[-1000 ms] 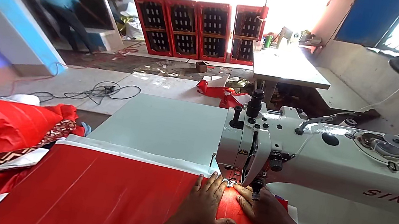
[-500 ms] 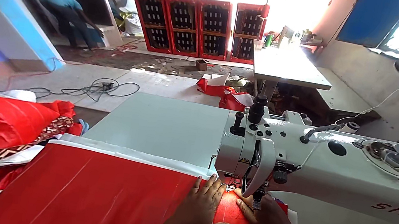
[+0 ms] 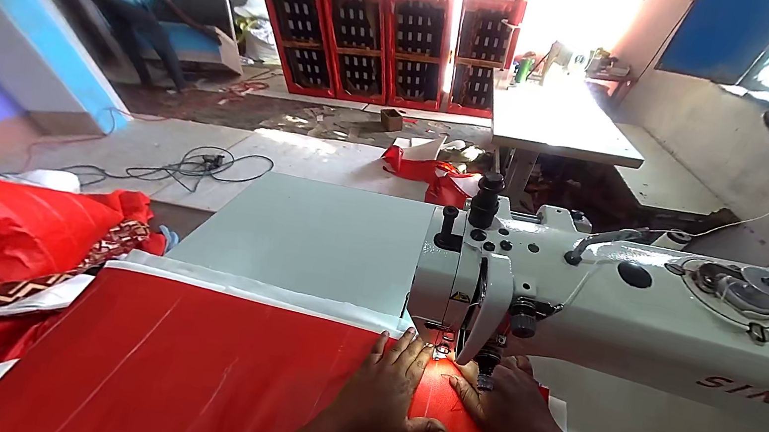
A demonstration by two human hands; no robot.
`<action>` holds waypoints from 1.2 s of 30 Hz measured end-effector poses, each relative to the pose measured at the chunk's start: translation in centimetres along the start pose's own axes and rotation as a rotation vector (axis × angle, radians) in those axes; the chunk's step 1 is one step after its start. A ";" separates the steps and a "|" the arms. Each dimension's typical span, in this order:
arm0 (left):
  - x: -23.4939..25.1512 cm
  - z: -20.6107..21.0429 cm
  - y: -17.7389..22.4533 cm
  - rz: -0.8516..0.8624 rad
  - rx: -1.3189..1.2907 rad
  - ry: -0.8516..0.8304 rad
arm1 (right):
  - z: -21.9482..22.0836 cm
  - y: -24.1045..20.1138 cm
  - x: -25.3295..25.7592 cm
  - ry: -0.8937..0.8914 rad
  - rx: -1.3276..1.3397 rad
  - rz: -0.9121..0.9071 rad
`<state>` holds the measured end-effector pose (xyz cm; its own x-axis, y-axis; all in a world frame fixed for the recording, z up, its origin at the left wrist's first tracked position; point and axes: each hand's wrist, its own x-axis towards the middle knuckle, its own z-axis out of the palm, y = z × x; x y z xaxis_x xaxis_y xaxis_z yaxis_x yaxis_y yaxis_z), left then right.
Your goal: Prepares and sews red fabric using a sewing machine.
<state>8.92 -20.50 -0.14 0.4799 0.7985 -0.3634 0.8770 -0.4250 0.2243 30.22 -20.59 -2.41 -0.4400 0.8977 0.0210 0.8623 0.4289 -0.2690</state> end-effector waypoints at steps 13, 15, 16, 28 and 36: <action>0.0 -0.2 0.1 -0.019 -0.002 -0.006 | 0.0 0.6 0.6 -0.069 0.008 -0.009; 0.0 -0.3 0.2 -0.019 -0.009 -0.011 | -0.1 0.6 0.6 -0.074 0.015 -0.007; 0.0 -0.3 0.2 -0.020 -0.010 -0.011 | -0.2 0.6 0.7 -0.082 0.015 -0.006; 0.7 -0.6 0.1 -0.036 0.018 -0.023 | -2.2 0.5 1.4 -0.208 0.090 0.057; 0.9 -0.4 -0.1 -0.030 0.010 -0.006 | -2.7 5.1 -5.7 0.522 0.207 -0.032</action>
<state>9.27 -19.56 -0.10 0.4534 0.8085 -0.3752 0.8912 -0.4050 0.2042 37.79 -23.23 -1.30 -0.2374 0.8379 0.4915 0.7603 0.4752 -0.4429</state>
